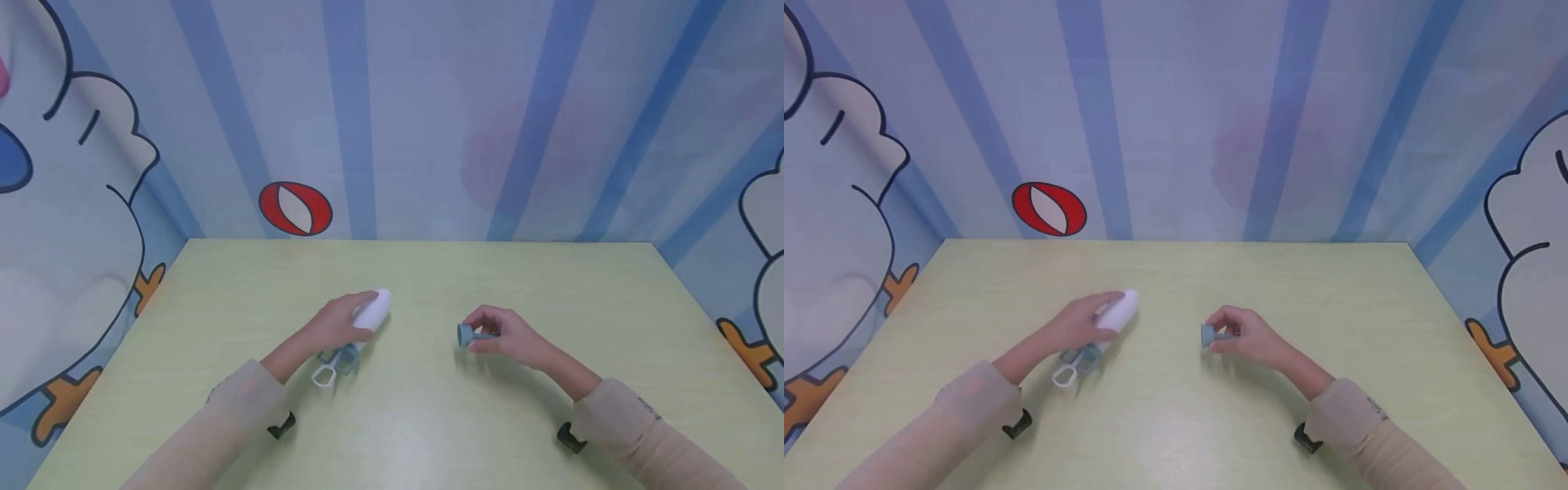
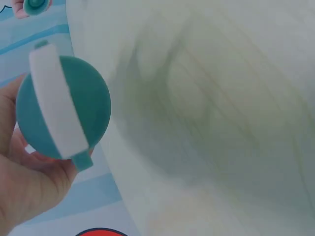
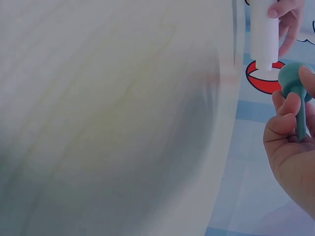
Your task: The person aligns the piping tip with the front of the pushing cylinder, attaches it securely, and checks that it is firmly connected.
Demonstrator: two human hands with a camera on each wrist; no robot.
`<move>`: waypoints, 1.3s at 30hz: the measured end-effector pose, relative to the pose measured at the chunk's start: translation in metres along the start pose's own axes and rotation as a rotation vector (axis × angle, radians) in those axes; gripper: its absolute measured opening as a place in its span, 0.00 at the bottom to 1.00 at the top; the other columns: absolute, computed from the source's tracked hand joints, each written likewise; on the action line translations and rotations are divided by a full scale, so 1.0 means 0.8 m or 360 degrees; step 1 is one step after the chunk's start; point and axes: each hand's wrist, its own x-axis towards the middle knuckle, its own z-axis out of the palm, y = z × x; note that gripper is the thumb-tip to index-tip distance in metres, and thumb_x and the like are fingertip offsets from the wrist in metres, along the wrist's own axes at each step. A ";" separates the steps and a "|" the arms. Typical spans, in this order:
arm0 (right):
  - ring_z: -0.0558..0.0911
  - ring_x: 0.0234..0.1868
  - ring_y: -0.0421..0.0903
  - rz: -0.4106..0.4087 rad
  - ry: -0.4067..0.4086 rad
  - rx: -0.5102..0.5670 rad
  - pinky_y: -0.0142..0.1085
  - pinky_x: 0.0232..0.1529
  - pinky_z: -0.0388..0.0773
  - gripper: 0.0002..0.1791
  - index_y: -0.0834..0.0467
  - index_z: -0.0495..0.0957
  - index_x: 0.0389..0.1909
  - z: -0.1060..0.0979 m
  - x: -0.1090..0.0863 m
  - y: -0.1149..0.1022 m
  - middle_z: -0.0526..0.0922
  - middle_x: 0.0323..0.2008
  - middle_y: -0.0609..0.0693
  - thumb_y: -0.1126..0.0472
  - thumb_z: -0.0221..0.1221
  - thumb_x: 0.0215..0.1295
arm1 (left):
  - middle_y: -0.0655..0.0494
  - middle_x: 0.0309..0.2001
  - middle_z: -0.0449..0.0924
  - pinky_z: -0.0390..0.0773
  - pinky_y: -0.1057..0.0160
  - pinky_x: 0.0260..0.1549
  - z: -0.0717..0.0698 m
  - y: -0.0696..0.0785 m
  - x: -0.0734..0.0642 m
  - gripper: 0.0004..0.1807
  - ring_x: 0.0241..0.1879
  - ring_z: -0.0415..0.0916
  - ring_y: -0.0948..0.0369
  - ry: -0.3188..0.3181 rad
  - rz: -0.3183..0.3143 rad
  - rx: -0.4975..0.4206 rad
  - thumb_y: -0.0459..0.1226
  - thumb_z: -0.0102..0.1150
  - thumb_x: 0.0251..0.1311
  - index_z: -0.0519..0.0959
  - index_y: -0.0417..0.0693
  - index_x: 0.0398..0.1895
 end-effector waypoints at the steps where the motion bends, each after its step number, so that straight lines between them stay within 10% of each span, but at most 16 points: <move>1: 0.71 0.27 0.40 0.0000 -0.0002 -0.0001 0.29 0.26 0.70 0.16 0.65 0.73 0.41 0.000 0.000 0.000 0.74 0.33 0.52 0.66 0.62 0.49 | 0.52 0.61 0.65 0.70 0.52 0.49 0.000 0.003 0.000 0.36 0.54 0.66 0.54 -0.0032 0.0004 -0.0014 0.37 0.62 0.48 0.60 0.53 0.63; 16: 0.72 0.27 0.40 0.0000 -0.0073 0.0040 0.28 0.28 0.71 0.16 0.66 0.73 0.41 -0.001 0.006 -0.001 0.75 0.34 0.53 0.65 0.62 0.50 | 0.56 0.55 0.71 0.72 0.58 0.43 0.004 0.033 -0.009 0.31 0.46 0.71 0.58 -0.0395 0.0302 -0.0122 0.36 0.62 0.48 0.67 0.53 0.59; 39: 0.73 0.28 0.41 -0.0044 -0.0163 0.0037 0.30 0.30 0.73 0.15 0.64 0.74 0.40 0.012 0.008 -0.012 0.77 0.36 0.54 0.65 0.62 0.50 | 0.59 0.53 0.71 0.72 0.60 0.44 0.013 0.053 -0.005 0.29 0.46 0.70 0.61 -0.0520 0.0469 -0.0133 0.36 0.62 0.47 0.69 0.54 0.57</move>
